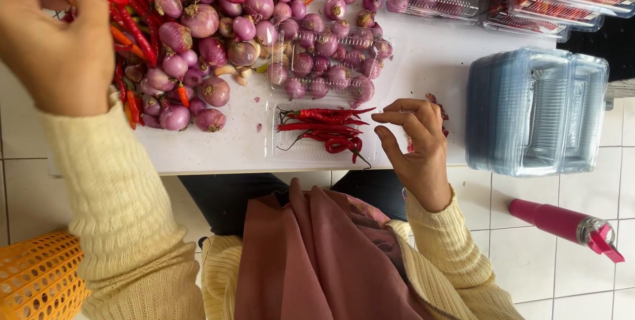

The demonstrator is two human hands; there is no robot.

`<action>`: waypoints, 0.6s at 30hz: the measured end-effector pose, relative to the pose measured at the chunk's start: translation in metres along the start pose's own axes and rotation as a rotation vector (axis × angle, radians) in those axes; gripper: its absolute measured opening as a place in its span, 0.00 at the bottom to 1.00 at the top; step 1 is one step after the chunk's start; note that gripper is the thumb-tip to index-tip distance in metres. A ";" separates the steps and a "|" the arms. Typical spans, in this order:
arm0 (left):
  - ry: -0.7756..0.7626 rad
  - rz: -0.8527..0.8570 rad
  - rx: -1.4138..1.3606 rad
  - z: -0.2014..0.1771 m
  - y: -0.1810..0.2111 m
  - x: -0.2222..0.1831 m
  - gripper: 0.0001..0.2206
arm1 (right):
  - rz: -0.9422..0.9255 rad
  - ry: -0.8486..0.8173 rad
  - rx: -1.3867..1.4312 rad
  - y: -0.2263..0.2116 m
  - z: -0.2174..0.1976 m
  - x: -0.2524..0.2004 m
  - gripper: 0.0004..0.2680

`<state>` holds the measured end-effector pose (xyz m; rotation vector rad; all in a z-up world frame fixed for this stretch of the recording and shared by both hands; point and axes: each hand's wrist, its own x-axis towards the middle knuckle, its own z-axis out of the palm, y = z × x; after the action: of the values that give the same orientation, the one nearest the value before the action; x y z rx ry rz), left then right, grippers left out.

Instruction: The person sorts red chilies from a large pile of red onions and chilies on a table, placing them into a plastic container by hand before closing the container.

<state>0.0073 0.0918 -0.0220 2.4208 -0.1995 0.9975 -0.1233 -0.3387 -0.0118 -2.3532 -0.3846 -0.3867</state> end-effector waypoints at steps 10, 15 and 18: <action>-0.134 -0.219 -0.332 -0.029 0.021 0.002 0.02 | 0.003 0.002 0.040 0.001 0.000 0.000 0.06; -0.269 -0.103 -0.365 -0.039 0.091 -0.004 0.03 | 0.029 0.002 0.029 0.000 -0.002 -0.001 0.06; -0.317 0.086 -0.547 -0.022 0.153 -0.021 0.05 | 0.027 0.005 0.041 -0.006 -0.003 0.003 0.05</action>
<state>-0.0701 -0.0295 0.0382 2.0521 -0.6063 0.4959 -0.1231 -0.3361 -0.0049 -2.3142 -0.3551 -0.3687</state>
